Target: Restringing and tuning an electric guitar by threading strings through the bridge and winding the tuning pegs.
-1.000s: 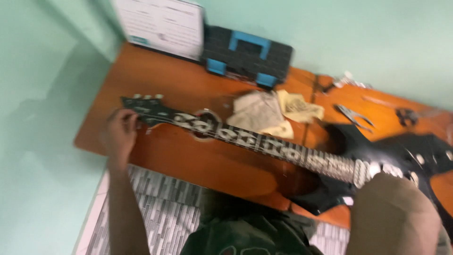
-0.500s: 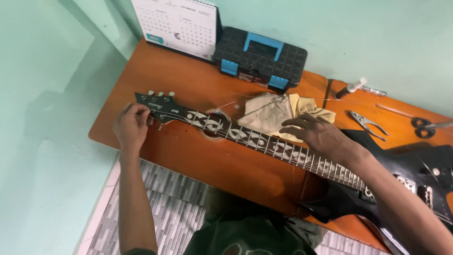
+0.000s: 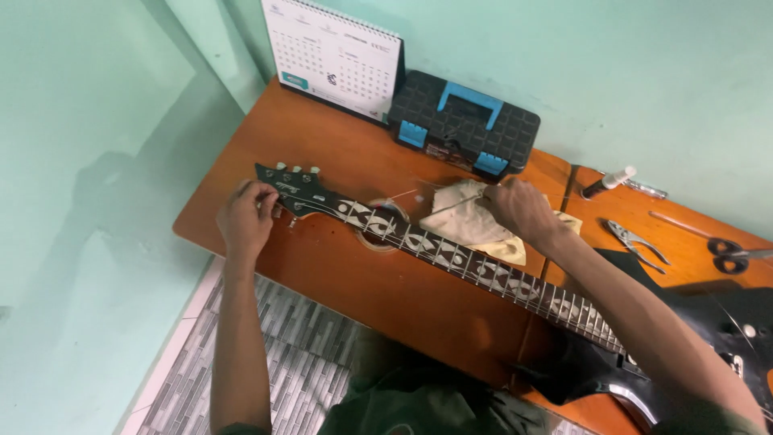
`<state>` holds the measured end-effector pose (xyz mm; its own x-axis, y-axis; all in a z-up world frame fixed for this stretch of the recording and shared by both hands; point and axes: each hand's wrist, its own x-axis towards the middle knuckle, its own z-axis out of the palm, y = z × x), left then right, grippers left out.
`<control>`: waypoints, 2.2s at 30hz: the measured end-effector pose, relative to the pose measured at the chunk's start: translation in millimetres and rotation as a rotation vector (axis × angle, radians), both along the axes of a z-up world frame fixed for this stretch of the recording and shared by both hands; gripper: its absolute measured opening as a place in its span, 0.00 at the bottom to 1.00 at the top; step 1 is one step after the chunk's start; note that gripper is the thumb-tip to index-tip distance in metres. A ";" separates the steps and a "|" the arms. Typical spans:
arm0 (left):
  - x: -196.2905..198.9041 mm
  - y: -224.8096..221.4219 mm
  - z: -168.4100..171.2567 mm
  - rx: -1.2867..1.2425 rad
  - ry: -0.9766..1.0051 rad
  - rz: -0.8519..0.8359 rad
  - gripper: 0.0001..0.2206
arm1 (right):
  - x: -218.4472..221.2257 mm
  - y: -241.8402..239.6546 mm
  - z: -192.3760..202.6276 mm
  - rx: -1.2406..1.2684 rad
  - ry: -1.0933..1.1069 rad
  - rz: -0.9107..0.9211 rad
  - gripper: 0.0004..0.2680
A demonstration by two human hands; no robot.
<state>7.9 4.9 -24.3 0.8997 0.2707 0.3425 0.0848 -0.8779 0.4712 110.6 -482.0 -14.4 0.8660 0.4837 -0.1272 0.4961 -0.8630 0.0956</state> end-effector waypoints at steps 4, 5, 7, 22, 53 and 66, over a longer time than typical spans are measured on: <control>-1.1 4.2 -1.2 -0.007 0.012 -0.050 0.07 | 2.1 26.5 14.5 0.188 0.165 -0.151 0.09; -2.1 2.6 3.9 -0.006 0.010 -0.039 0.07 | -4.4 34.1 27.9 0.188 0.165 -0.139 0.09; -2.0 -0.1 13.7 -0.006 0.041 -0.032 0.05 | -16.2 49.2 54.6 0.484 -0.056 -0.063 0.11; 6.9 10.8 -19.6 -0.066 0.051 0.022 0.06 | -72.3 90.7 88.6 1.108 0.559 -0.526 0.07; -7.2 1.5 5.4 -0.173 -0.098 0.030 0.11 | -17.1 297.6 47.0 0.595 0.341 0.207 0.03; -18.9 -1.8 -15.1 -0.302 -0.208 0.104 0.04 | -31.9 297.5 34.6 0.468 0.160 0.252 0.06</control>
<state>-11.0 3.1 -39.5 0.7817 0.4739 0.4053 0.0418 -0.6883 0.7242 78.7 -184.5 20.2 0.7034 0.7101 0.0304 0.6698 -0.6480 -0.3626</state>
